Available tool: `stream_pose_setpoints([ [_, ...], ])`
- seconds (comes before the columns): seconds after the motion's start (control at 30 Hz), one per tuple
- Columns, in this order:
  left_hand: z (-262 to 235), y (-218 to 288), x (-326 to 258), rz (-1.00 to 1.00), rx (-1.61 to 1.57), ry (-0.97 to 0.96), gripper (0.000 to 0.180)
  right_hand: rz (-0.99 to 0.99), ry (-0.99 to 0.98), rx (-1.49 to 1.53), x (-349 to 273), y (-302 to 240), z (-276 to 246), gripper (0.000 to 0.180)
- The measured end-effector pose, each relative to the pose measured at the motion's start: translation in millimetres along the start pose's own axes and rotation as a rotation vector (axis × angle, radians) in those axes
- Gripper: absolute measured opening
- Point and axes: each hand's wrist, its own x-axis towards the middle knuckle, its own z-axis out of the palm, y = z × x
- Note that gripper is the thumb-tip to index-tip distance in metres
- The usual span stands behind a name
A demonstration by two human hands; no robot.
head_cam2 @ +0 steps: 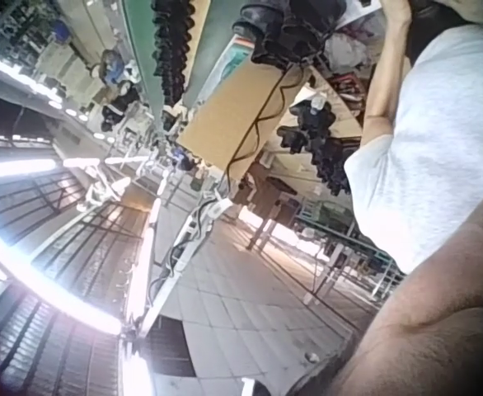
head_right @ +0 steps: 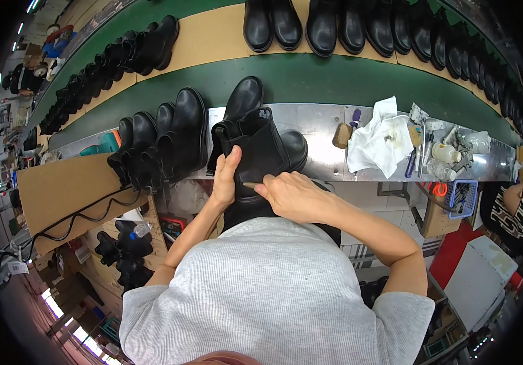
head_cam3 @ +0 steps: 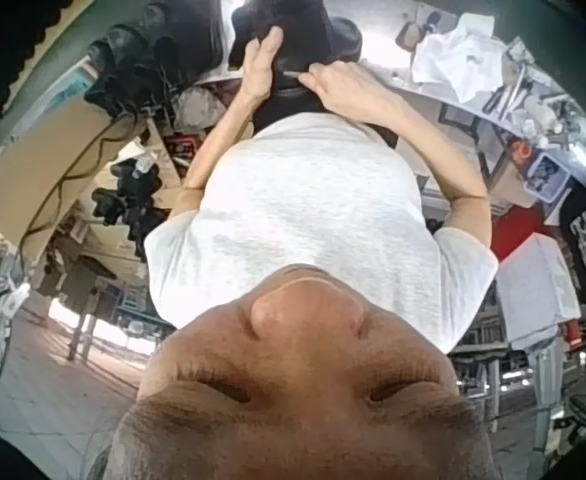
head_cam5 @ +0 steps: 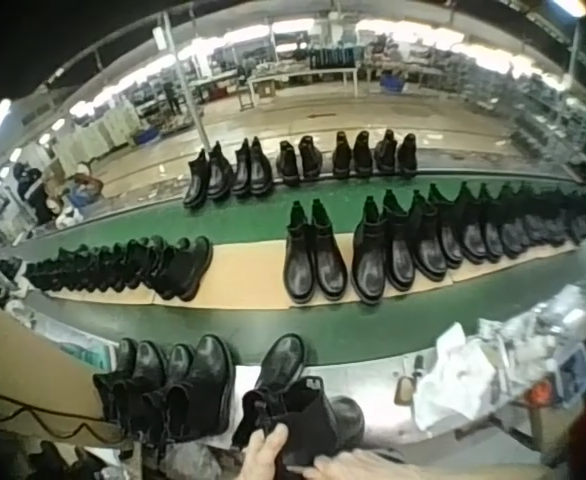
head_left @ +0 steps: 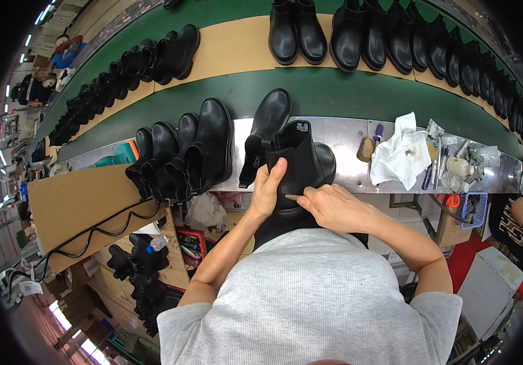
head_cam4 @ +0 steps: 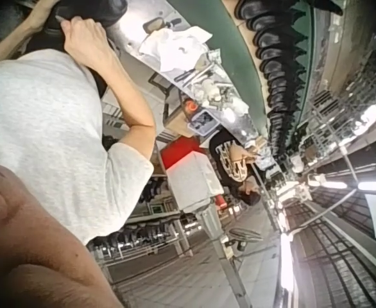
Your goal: Clean and inspect black leather boots on a factory assembly line.
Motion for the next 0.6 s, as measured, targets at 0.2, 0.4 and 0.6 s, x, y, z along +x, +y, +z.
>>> stream_pose_setpoints([
  [0.2, 8.6, 6.8, -5.1, -0.003, 0.061, -0.014, 0.037, 0.054, -0.01, 0.027, -8.3, 0.1, 1.6, 0.043],
  [0.4, 8.2, 8.8, -2.5, 0.037, 0.136, -0.031, 0.037, 0.043, 0.034, 0.089, -7.8, 1.4, 4.2, 0.045],
  [0.6, 5.4, 6.2, -4.6, 0.009, 0.153, -0.026, 0.039, 0.087, 0.023, 0.048, -4.7, -4.3, 7.1, 0.047],
])
